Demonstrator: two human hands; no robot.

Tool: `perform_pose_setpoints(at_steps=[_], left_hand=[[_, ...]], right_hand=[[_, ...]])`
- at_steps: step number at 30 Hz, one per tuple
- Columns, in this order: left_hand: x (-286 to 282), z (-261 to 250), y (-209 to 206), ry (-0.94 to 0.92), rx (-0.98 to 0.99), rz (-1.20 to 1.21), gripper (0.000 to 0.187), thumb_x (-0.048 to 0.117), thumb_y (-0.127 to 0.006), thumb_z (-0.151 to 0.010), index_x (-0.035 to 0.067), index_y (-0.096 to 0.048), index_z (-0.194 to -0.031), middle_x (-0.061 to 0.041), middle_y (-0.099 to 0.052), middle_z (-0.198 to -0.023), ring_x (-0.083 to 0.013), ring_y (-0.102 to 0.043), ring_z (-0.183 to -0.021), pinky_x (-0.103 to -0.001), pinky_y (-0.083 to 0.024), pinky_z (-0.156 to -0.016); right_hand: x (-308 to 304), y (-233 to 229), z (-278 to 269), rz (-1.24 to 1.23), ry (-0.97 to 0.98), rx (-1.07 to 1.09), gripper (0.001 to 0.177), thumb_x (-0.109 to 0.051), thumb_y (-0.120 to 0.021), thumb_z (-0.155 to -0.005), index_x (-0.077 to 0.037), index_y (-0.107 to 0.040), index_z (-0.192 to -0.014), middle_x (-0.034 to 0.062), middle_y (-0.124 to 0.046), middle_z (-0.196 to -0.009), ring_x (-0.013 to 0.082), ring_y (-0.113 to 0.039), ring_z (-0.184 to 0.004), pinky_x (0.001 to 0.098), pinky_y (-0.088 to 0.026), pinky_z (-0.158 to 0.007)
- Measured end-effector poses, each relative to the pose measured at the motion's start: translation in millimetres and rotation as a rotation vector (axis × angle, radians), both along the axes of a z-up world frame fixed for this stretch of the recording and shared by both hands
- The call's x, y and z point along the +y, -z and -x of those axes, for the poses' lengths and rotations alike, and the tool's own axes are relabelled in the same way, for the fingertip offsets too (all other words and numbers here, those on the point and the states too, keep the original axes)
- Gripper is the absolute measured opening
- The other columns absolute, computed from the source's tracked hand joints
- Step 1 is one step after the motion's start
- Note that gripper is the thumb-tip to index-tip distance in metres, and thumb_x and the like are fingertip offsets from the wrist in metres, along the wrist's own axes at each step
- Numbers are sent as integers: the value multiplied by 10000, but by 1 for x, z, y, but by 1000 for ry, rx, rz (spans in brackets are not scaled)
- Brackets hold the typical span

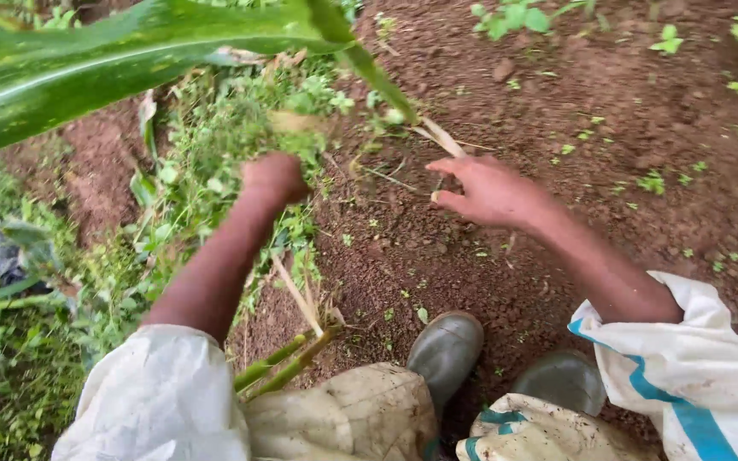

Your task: The person squats in a garden and uses their hands to pull small weeds and grass from the soil around the base of larger plants. They gather the removed vegetation into a pile in their hands and continue clearing the area.

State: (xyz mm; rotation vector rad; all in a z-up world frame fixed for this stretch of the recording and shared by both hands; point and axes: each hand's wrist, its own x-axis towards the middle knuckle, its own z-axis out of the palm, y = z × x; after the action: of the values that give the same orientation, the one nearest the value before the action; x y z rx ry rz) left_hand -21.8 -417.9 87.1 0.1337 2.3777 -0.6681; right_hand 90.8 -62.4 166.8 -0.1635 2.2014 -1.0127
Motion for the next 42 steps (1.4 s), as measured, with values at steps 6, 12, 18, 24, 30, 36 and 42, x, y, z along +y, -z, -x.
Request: perform_pose_setpoints(at_steps=[6, 12, 18, 24, 30, 36, 42], left_hand=[[155, -71, 8, 332, -254, -271, 503, 491, -678, -817, 173, -696, -1206, -136, -739, -1050, -339, -721, -1031, -526, -596, -861], [238, -73, -17, 444, -161, -420, 538, 345, -637, -894, 92, -593, -1367, -171, -479, -1496, -392, -604, -1238, -554, -538, -962], [249, -75, -3, 750, -147, -317, 728, 361, -637, -865, 189, -376, -1522, -110, -326, -1557, -341, -321, -1446, -489, -392, -1102], [240, -61, 23, 568, -263, -253, 539, 424, -532, -955, 112, -549, -1394, -187, -682, -1136, -341, -677, -1090, -502, -556, -911], [256, -41, 43, 561, -240, -270, 438, 393, -590, -948, 165, -637, -1319, -138, -737, -978, -339, -740, -959, -510, -604, -807], [326, -36, 40, 683, -194, -289, 470, 501, -566, -925, 213, -674, -1280, -154, -747, -1017, -330, -733, -1005, -527, -580, -870], [438, -84, -4, 845, -201, -484, 383, 431, -607, -938, 160, -695, -1194, -122, -738, -878, -301, -744, -871, -513, -607, -803]], right_hand=[[79, 1, -47, -109, 121, 76, 554, -253, -581, -978, -76, -485, -1495, 216, -642, -1344, 430, -616, -1233, 569, -467, -1047], [134, 51, -90, 986, 814, -101, 450, -136, -440, -1004, 37, -492, -1415, 286, -643, -1222, 372, -685, -1072, 499, -556, -968], [132, 53, -110, -15, 521, -67, 510, -267, -532, -1025, -127, -464, -1511, 217, -605, -1379, 370, -637, -1226, 515, -533, -1022], [141, 65, -117, -143, 508, -65, 578, -297, -556, -1012, -183, -404, -1558, 227, -541, -1428, 423, -555, -1306, 552, -525, -994], [148, 53, -129, 154, 815, 9, 488, -142, -533, -1023, -118, -467, -1506, 220, -668, -1218, 331, -700, -959, 324, -546, -622], [165, 99, -144, 526, 1375, 34, 326, -63, -494, -996, -88, -608, -1301, 191, -717, -1049, 196, -738, -863, 264, -620, -716], [186, 100, -153, 507, 1502, 58, 266, -94, -454, -1066, -70, -585, -1296, 154, -683, -1024, 192, -720, -845, 263, -621, -705]])
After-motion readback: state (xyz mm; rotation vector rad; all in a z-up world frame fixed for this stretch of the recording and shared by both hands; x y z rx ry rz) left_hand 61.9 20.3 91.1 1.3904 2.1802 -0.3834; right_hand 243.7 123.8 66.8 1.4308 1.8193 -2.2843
